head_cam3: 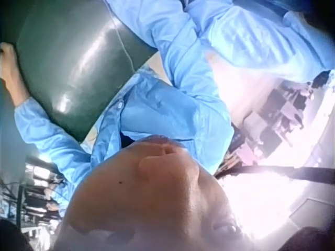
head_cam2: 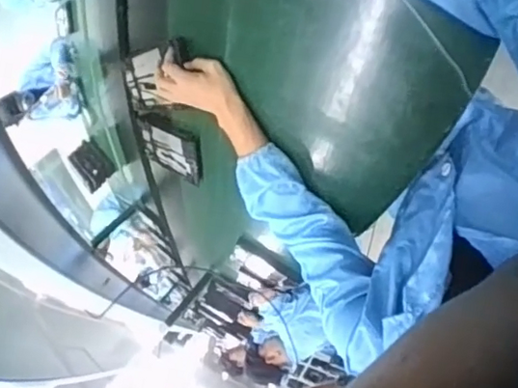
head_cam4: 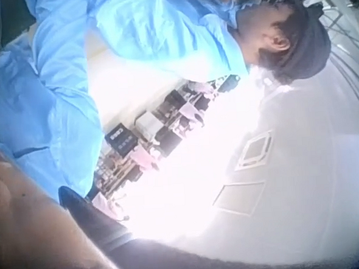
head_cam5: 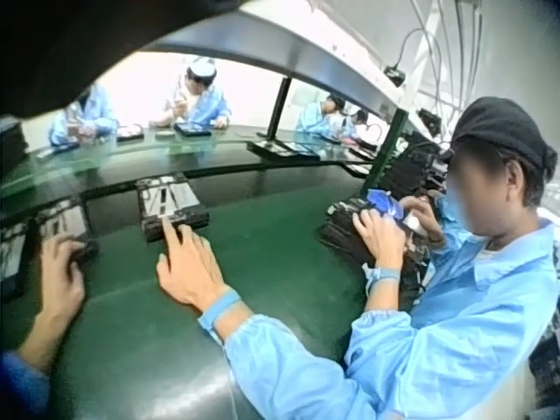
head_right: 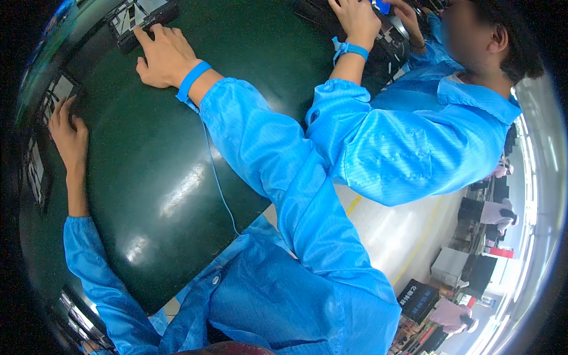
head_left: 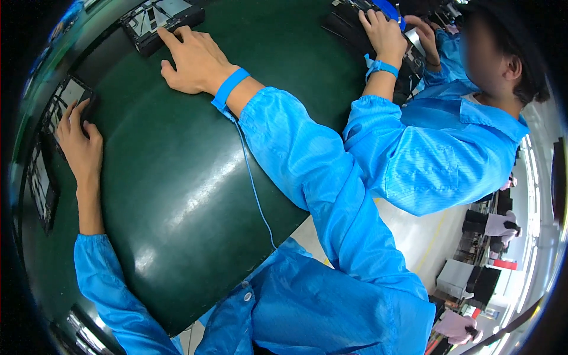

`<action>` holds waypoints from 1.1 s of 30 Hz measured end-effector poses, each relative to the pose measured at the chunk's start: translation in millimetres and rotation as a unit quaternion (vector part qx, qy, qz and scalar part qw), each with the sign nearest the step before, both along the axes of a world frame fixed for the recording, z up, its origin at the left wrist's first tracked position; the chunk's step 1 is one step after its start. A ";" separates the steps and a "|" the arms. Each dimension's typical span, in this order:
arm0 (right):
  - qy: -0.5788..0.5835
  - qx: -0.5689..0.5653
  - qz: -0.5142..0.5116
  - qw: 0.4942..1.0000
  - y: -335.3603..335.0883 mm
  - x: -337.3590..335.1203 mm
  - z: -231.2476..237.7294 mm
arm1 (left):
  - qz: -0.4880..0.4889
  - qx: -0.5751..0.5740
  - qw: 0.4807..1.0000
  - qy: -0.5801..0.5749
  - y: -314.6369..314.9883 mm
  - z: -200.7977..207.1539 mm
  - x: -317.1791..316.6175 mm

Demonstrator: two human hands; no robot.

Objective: The person assembles internal components of a tablet device by hand, installing a ribbon cable, a battery, and a circuit board into a tablet chassis.

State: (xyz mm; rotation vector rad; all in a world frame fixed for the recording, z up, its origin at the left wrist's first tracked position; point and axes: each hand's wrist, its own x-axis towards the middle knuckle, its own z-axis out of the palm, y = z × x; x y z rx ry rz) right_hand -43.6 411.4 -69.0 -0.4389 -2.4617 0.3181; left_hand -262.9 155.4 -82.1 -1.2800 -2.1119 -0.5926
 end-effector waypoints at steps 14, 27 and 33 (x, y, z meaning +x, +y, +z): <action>0.119 -0.053 0.067 0.989 -13.4 -15.0 48.6 | -0.018 -0.002 1.000 -0.021 -8.2 9.2 15.1; 0.058 -0.076 0.134 0.986 -127.8 47.8 27.2 | -0.085 0.138 0.986 -0.038 -12.0 28.7 42.0; -0.033 -0.177 0.221 0.959 -231.8 150.5 55.3 | -0.130 0.115 0.975 -0.137 -53.9 26.4 70.7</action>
